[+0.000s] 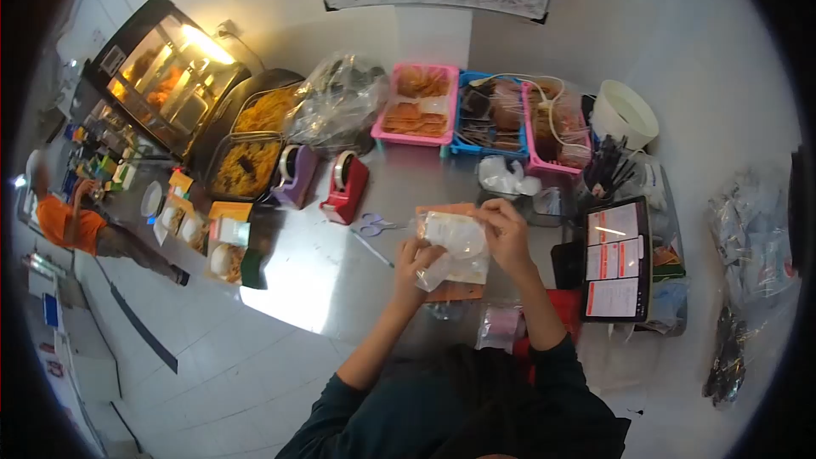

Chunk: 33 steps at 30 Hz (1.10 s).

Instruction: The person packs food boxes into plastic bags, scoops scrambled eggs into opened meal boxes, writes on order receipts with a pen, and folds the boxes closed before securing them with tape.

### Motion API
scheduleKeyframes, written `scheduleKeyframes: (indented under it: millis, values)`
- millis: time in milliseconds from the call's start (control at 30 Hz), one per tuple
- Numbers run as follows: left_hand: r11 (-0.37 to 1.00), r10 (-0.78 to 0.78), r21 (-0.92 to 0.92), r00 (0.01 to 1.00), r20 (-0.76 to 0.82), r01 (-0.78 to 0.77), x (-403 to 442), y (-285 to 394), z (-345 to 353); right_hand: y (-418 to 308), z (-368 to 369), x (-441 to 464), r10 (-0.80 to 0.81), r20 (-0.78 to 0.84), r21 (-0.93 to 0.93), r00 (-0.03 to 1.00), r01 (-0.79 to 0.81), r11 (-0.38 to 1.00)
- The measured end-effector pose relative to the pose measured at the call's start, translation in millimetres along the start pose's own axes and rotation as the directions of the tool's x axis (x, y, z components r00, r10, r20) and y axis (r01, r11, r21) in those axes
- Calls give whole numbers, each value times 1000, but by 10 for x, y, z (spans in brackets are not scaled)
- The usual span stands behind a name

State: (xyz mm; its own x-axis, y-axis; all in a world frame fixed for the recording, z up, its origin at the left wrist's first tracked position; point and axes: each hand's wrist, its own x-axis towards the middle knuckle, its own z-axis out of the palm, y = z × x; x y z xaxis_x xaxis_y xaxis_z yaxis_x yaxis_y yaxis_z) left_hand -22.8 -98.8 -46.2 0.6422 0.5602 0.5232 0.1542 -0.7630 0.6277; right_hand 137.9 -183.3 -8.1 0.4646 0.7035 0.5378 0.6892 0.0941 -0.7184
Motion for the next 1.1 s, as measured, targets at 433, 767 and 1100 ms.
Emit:
scheduleKeyframes:
  millis: [433, 767, 1100]
  values:
    - [952, 96, -307, 962, 254, -14, 324, -164, -83, -287, 179, -157, 169, 149, 37, 974, -176, 984]
    - [966, -208, -82, 925, 318, 245, 483, 20, -64, -325, 422, -590, -345, 52, -219, 937, 348, 912]
    - [292, -294, -693, 752, 590, 659, 341, -274, -214, -307, 389, -458, -139, 26, -143, 990, 141, 980]
